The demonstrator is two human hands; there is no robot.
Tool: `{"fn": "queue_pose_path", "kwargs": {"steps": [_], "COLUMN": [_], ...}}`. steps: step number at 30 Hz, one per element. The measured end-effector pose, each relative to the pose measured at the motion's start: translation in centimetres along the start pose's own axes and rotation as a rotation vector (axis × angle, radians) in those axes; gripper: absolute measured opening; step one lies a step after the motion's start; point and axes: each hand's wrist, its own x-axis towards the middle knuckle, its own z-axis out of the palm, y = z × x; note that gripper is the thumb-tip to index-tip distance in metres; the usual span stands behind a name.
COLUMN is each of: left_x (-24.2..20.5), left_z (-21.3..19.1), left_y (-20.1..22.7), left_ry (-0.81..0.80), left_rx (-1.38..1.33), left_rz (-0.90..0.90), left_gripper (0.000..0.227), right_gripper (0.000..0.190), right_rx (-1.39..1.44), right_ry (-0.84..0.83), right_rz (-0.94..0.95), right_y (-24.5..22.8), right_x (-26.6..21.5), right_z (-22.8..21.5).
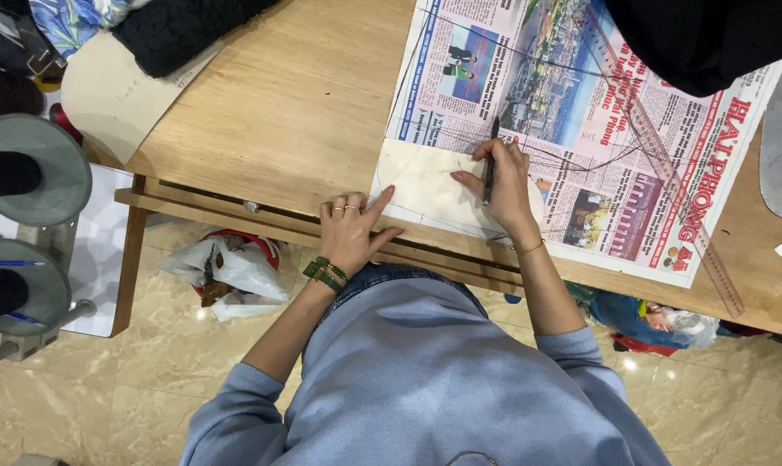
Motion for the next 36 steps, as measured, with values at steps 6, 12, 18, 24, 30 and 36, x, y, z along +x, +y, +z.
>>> {"fn": "queue_pose_path", "kwargs": {"steps": [6,12,18,24,30,36], "left_x": [-0.1,-0.3,-0.1,0.1,0.1,0.2], "left_z": [0.4,0.9,0.2,-0.1,0.0,-0.2], "left_y": [-0.1,-0.3,-0.1,0.0,0.0,0.0], "left_ry": [0.012,-0.02,-0.016,0.006,0.01,0.019], "left_rx": [0.019,-0.014,0.011,0.06,0.072,0.072], "left_rz": [0.004,-0.014,0.005,0.033,0.046,0.054], "left_gripper": [0.067,0.07,0.067,0.068,0.068,0.067], "right_gripper": [0.046,0.047,0.048,0.046,0.046,0.047], "right_rx": [0.004,-0.011,-0.01,0.003,0.024,0.007], "right_ry": [0.011,0.059,0.092,0.106,0.126,0.131], "right_rz": [-0.016,-0.073,-0.098,-0.11,-0.105,-0.116], "right_y": [0.0,1.0,1.2,0.7,1.2,2.0], "right_x": [0.0,0.2,0.2,-0.1,-0.2,-0.1], "right_z": [0.0,0.7,0.9,0.7,1.0,1.3]}}
